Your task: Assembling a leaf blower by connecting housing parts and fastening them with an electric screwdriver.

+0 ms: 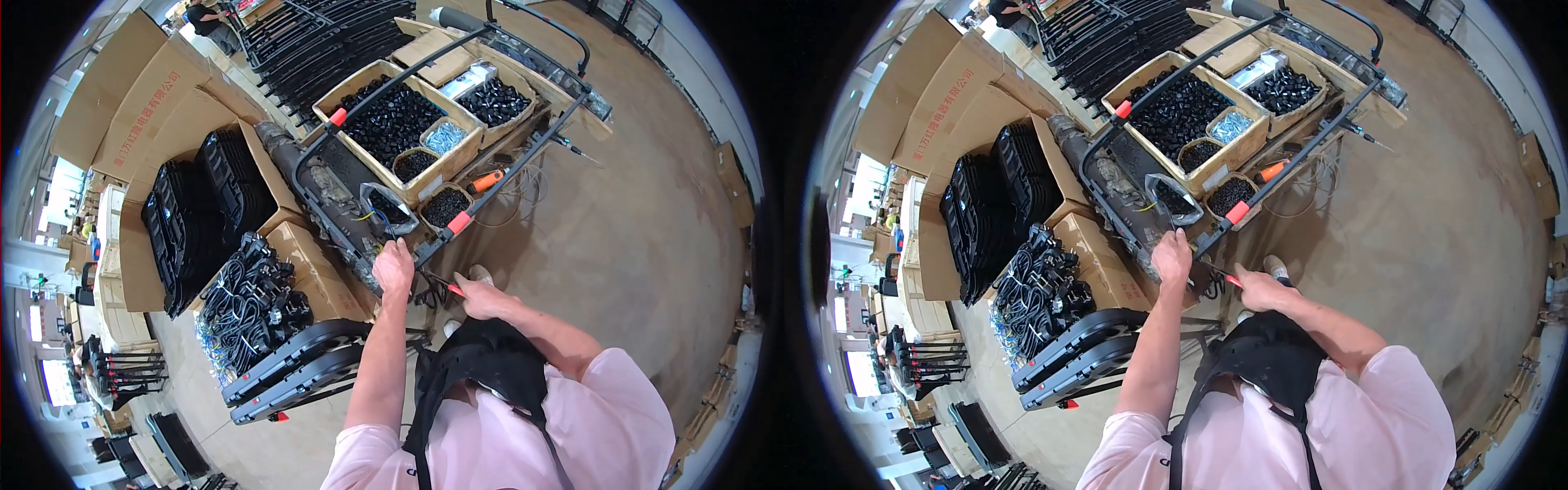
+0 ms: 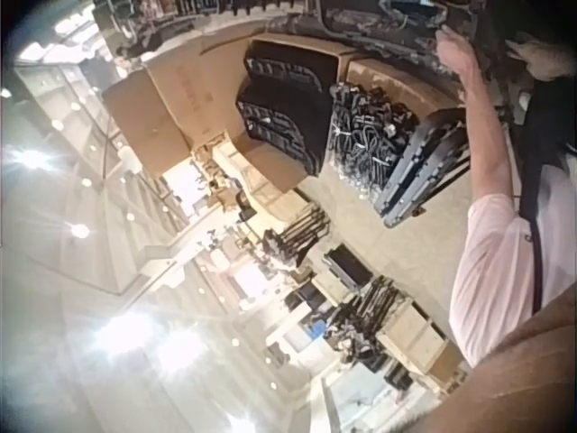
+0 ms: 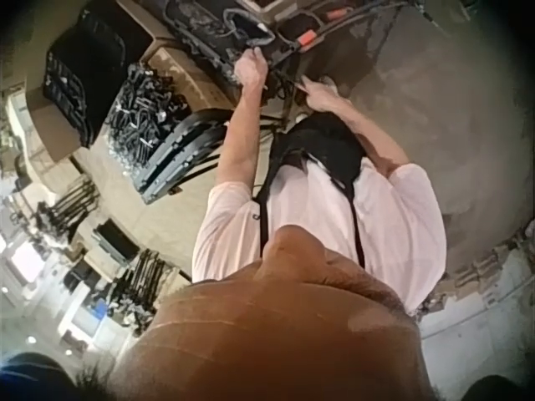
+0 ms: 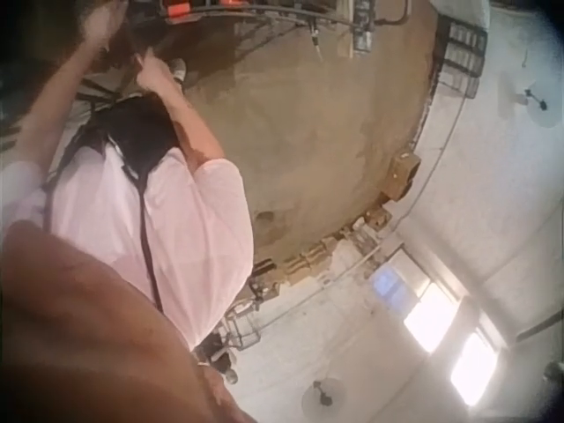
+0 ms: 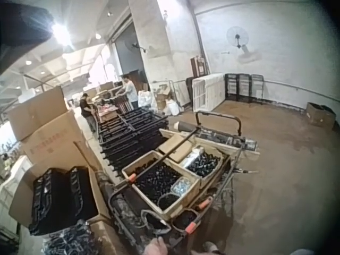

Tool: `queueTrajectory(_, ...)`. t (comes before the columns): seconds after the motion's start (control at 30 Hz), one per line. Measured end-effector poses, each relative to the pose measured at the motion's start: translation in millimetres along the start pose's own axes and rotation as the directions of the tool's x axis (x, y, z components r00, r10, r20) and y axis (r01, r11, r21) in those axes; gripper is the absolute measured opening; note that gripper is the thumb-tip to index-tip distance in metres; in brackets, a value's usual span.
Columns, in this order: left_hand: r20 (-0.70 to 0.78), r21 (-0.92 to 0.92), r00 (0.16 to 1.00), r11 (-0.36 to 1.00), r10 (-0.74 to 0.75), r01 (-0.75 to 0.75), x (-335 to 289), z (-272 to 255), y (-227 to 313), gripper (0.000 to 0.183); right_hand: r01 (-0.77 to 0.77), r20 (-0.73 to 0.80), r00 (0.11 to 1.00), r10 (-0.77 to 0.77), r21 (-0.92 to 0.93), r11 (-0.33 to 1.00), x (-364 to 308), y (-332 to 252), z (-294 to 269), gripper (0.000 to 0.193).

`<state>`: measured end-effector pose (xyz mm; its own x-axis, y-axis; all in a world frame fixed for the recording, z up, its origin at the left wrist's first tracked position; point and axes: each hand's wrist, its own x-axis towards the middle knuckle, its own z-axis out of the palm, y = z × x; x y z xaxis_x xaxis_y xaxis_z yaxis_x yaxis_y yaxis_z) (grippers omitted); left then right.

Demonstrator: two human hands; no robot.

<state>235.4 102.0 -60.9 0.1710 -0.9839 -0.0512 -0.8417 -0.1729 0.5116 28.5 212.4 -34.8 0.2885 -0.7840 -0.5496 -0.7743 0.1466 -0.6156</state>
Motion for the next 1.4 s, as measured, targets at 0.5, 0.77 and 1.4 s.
queueTrajectory(0.5, -0.035, -0.231, 0.998, 0.972, -0.043, 0.034, 26.0, -13.5, -5.0, 0.033, -0.347, 0.124, 0.920, 0.372, 0.700, 0.624, 226.0, 104.7, 90.9, 0.031)
queueTrajectory(0.77, -0.381, -0.120, 0.922, 0.992, -0.069, 0.025, 111.4, -108.1, -10.4, 0.024, -0.354, 0.264, 0.933, 0.244, 0.789, 0.503, 266.9, 112.7, 80.3, 0.024)
queueTrajectory(1.4, -0.734, 0.474, 0.667, 0.607, -0.128, 0.638, 279.2, -342.5, -158.8, 0.023, -0.359, 0.514, 0.824, 0.239, 0.146, 0.922, 107.0, 147.2, -252.6, 0.037)
